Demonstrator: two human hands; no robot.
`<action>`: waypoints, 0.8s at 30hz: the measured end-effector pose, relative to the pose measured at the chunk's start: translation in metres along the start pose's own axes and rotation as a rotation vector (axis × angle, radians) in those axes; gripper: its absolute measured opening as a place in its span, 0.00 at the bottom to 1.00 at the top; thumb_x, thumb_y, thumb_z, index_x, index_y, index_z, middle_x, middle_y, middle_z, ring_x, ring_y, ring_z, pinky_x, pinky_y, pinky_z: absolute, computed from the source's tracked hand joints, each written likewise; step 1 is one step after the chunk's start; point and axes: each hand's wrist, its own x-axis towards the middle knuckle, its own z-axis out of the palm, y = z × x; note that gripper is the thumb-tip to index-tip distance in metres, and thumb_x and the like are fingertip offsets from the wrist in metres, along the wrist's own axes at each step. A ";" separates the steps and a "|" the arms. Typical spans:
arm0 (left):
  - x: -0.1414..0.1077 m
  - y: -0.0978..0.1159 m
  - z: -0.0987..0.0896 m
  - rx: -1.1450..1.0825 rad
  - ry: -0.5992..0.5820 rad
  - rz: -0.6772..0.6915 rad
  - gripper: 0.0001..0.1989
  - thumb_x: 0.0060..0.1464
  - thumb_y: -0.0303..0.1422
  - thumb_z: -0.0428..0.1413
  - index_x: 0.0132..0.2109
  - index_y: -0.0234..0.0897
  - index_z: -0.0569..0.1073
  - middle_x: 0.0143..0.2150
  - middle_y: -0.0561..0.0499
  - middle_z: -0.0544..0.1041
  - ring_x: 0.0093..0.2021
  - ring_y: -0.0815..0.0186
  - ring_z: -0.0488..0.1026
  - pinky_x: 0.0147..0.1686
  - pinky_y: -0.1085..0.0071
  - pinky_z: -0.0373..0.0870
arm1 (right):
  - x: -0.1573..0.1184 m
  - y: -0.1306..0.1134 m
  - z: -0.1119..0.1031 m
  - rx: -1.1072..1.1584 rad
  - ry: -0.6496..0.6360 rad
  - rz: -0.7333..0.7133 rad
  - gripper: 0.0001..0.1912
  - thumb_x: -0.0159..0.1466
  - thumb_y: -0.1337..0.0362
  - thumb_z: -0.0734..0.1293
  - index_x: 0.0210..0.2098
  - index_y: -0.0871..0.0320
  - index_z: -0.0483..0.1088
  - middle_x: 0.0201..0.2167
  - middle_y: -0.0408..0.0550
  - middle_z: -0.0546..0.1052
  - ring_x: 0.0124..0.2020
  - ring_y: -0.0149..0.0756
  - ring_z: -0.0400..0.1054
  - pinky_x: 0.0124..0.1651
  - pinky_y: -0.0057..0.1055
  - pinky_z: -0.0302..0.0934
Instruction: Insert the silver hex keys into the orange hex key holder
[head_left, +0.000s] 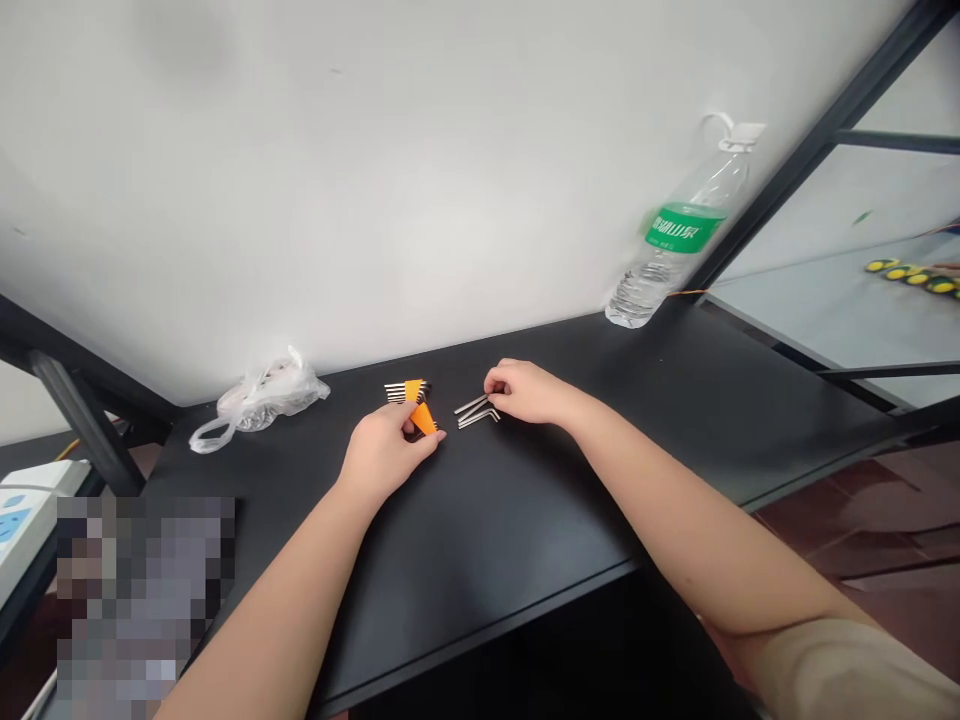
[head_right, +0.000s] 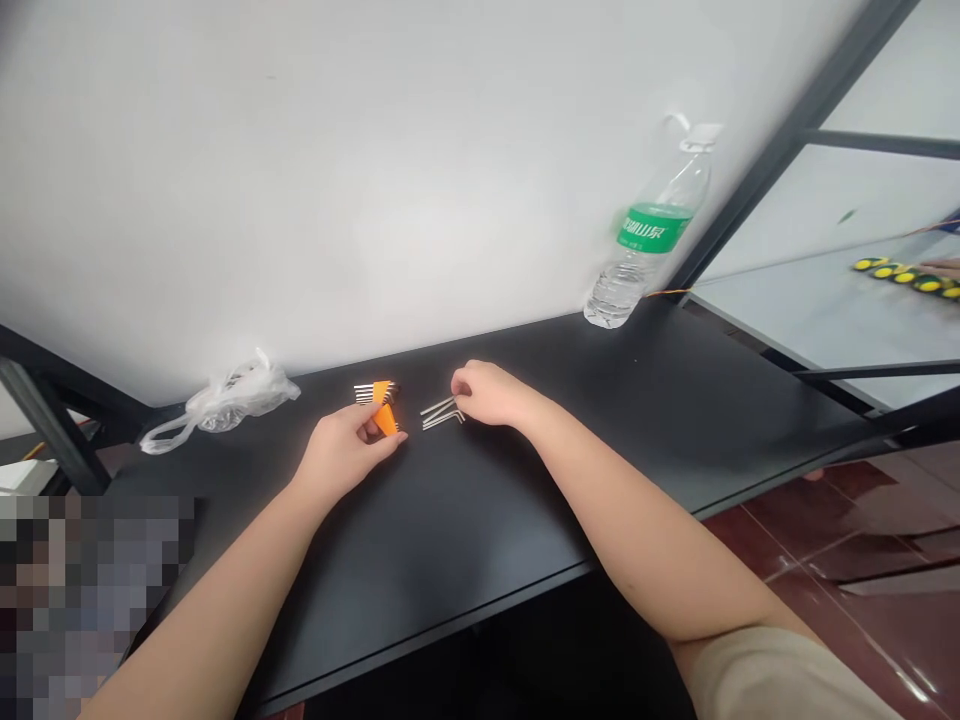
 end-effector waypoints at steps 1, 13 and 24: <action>0.000 0.001 0.000 0.001 -0.002 0.000 0.16 0.55 0.47 0.62 0.32 0.40 0.71 0.30 0.54 0.73 0.28 0.68 0.67 0.28 0.70 0.60 | -0.003 -0.002 -0.003 0.004 -0.028 -0.033 0.06 0.63 0.62 0.70 0.39 0.53 0.78 0.43 0.49 0.75 0.36 0.36 0.70 0.39 0.32 0.65; -0.001 0.004 0.001 0.026 -0.014 0.041 0.14 0.54 0.46 0.63 0.36 0.41 0.73 0.32 0.53 0.74 0.30 0.66 0.69 0.30 0.70 0.62 | -0.008 -0.011 -0.005 -0.046 -0.039 -0.118 0.10 0.63 0.69 0.68 0.42 0.52 0.78 0.44 0.49 0.75 0.36 0.37 0.70 0.38 0.34 0.62; -0.004 0.010 -0.003 -0.019 -0.068 0.167 0.14 0.57 0.46 0.62 0.38 0.41 0.74 0.34 0.54 0.76 0.33 0.66 0.70 0.33 0.70 0.64 | -0.015 -0.057 0.015 0.465 -0.324 -0.097 0.10 0.64 0.54 0.71 0.38 0.52 0.80 0.34 0.44 0.79 0.31 0.33 0.69 0.32 0.29 0.61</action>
